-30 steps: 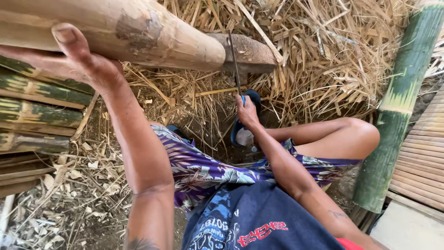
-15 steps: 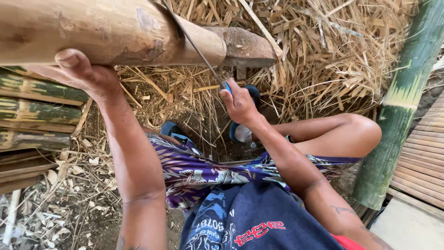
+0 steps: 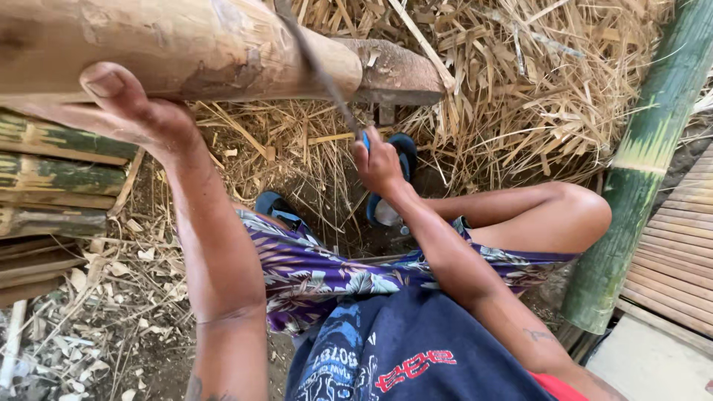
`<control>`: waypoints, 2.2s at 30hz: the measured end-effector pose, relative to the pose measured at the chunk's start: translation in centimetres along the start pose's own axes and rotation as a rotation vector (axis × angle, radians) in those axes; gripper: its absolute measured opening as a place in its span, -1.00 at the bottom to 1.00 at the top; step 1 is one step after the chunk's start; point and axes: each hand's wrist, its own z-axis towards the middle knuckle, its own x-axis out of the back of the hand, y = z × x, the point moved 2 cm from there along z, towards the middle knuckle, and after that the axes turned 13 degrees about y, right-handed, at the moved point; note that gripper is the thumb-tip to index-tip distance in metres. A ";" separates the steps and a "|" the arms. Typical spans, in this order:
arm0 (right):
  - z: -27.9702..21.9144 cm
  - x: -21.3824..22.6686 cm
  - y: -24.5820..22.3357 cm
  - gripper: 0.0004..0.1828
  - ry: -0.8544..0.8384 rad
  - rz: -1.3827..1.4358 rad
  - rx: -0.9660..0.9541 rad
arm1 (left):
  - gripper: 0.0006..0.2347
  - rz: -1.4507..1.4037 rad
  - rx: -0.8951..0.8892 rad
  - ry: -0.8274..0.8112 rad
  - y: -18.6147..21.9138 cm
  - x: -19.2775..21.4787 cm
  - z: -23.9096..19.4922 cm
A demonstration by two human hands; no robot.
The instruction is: The person sits cross-legged on the ground and uses a hand saw to cut a large bamboo log that is resting on a wooden support. The person holds the bamboo steady with their left hand while sawing with their right hand, creating a pile of sawdust.
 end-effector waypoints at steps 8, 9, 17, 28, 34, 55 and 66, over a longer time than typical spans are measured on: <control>0.9 -3.2 8.5 -0.52 0.062 -0.094 0.050 | 0.05 -0.014 0.057 0.043 1.8 -0.4 0.1; 0.5 -3.6 8.1 -0.55 0.081 -0.081 -0.025 | 0.07 0.016 0.079 0.040 2.1 -0.7 0.0; -1.1 -2.9 6.2 -0.58 0.098 -0.028 -0.148 | 0.09 -0.042 0.202 0.035 5.3 -1.2 -0.5; -0.8 -1.0 8.8 -0.43 -0.016 -0.076 -0.264 | 0.01 -0.334 0.116 -0.232 1.0 -0.3 1.0; -0.8 2.1 -0.2 -0.49 -0.111 0.052 -0.041 | 0.06 -0.231 0.055 -0.163 4.4 -0.7 1.4; 0.4 0.6 6.9 -0.42 -0.093 -0.076 -0.160 | -0.28 -0.444 0.367 -0.194 0.9 1.2 0.7; 2.9 1.1 3.1 -0.51 -0.007 -0.111 0.033 | -0.34 -0.562 0.351 -0.325 0.6 -0.2 1.6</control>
